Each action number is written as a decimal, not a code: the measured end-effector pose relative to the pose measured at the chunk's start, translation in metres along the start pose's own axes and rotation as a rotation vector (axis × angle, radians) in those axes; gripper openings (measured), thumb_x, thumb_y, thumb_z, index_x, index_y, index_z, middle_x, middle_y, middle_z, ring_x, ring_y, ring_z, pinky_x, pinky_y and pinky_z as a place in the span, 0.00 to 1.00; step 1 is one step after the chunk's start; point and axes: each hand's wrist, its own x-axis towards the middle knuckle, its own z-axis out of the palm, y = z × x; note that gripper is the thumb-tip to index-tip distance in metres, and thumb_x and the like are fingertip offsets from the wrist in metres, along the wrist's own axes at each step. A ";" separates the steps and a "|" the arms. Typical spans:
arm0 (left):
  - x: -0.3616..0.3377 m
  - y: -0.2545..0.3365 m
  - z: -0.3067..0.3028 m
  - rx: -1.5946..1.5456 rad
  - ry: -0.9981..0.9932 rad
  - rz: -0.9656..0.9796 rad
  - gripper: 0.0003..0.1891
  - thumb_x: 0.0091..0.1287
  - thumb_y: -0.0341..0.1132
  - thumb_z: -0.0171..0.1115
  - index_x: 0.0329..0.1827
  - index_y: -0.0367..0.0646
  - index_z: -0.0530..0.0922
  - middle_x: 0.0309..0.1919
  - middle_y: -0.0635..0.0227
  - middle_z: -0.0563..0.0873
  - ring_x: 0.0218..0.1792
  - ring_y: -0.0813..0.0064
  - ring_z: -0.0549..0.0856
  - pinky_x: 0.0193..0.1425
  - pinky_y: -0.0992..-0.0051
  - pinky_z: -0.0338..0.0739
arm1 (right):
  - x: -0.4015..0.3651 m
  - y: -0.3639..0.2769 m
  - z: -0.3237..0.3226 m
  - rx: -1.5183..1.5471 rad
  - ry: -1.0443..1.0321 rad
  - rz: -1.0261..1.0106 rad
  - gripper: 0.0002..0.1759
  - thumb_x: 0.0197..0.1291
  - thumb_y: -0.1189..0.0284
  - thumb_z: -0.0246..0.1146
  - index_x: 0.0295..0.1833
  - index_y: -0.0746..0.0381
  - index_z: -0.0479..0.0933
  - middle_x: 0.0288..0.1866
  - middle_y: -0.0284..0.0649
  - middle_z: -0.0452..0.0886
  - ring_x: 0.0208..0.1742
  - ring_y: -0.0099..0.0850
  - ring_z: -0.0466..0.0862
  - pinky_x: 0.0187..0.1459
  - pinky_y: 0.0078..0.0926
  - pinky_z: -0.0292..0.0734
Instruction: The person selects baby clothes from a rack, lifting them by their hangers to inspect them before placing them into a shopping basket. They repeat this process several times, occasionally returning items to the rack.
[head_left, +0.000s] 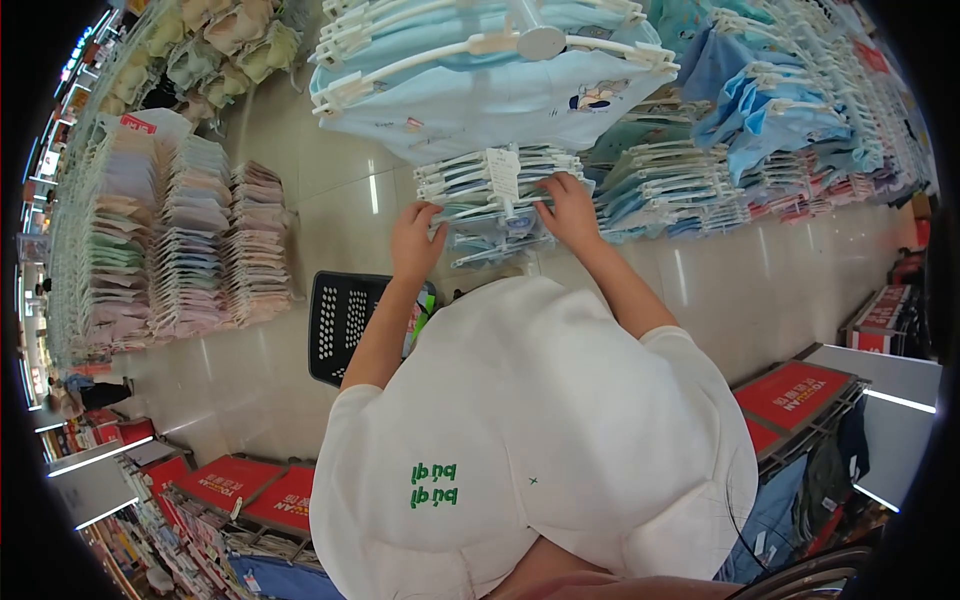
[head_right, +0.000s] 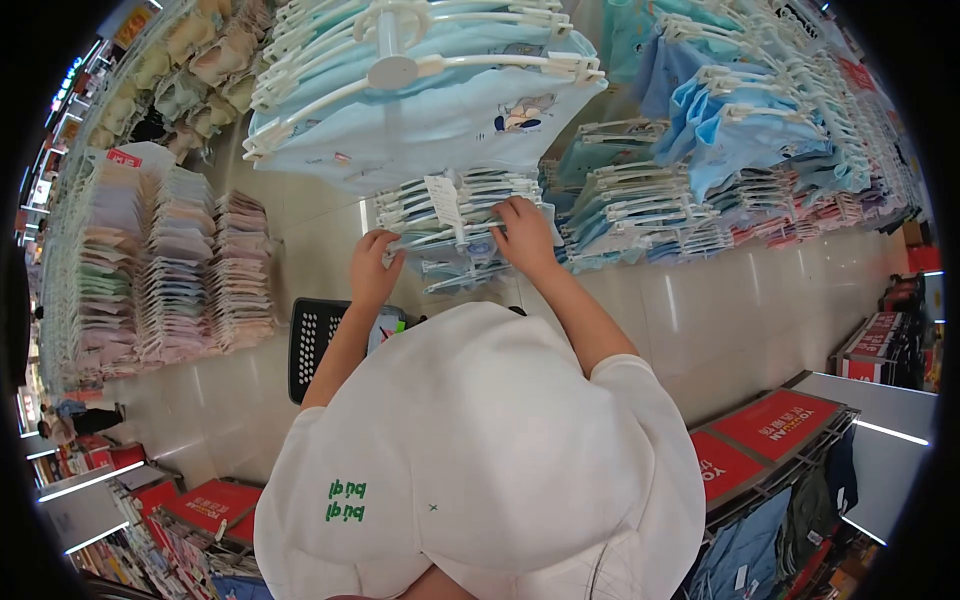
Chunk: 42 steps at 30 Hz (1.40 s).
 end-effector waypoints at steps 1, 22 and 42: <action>0.003 0.002 0.001 0.076 0.041 0.100 0.13 0.50 0.28 0.63 0.40 0.41 0.77 0.40 0.62 0.79 0.41 0.61 0.78 0.45 0.67 0.72 | 0.001 -0.001 -0.002 -0.004 0.008 -0.004 0.16 0.42 0.73 0.64 0.42 0.61 0.75 0.40 0.43 0.75 0.43 0.41 0.76 0.42 0.35 0.71; 0.025 0.020 0.018 0.247 -0.132 0.308 0.11 0.53 0.33 0.62 0.40 0.44 0.78 0.38 0.64 0.79 0.43 0.60 0.76 0.47 0.63 0.68 | 0.004 0.003 -0.011 -0.093 -0.035 -0.141 0.10 0.41 0.72 0.63 0.33 0.60 0.74 0.33 0.40 0.75 0.39 0.40 0.75 0.41 0.37 0.69; 0.012 0.020 0.021 0.213 -0.167 0.207 0.11 0.56 0.34 0.59 0.42 0.45 0.77 0.33 0.62 0.81 0.39 0.59 0.79 0.42 0.63 0.72 | -0.007 0.010 -0.004 -0.028 -0.081 -0.116 0.11 0.43 0.71 0.63 0.35 0.61 0.77 0.33 0.41 0.76 0.38 0.41 0.76 0.40 0.37 0.69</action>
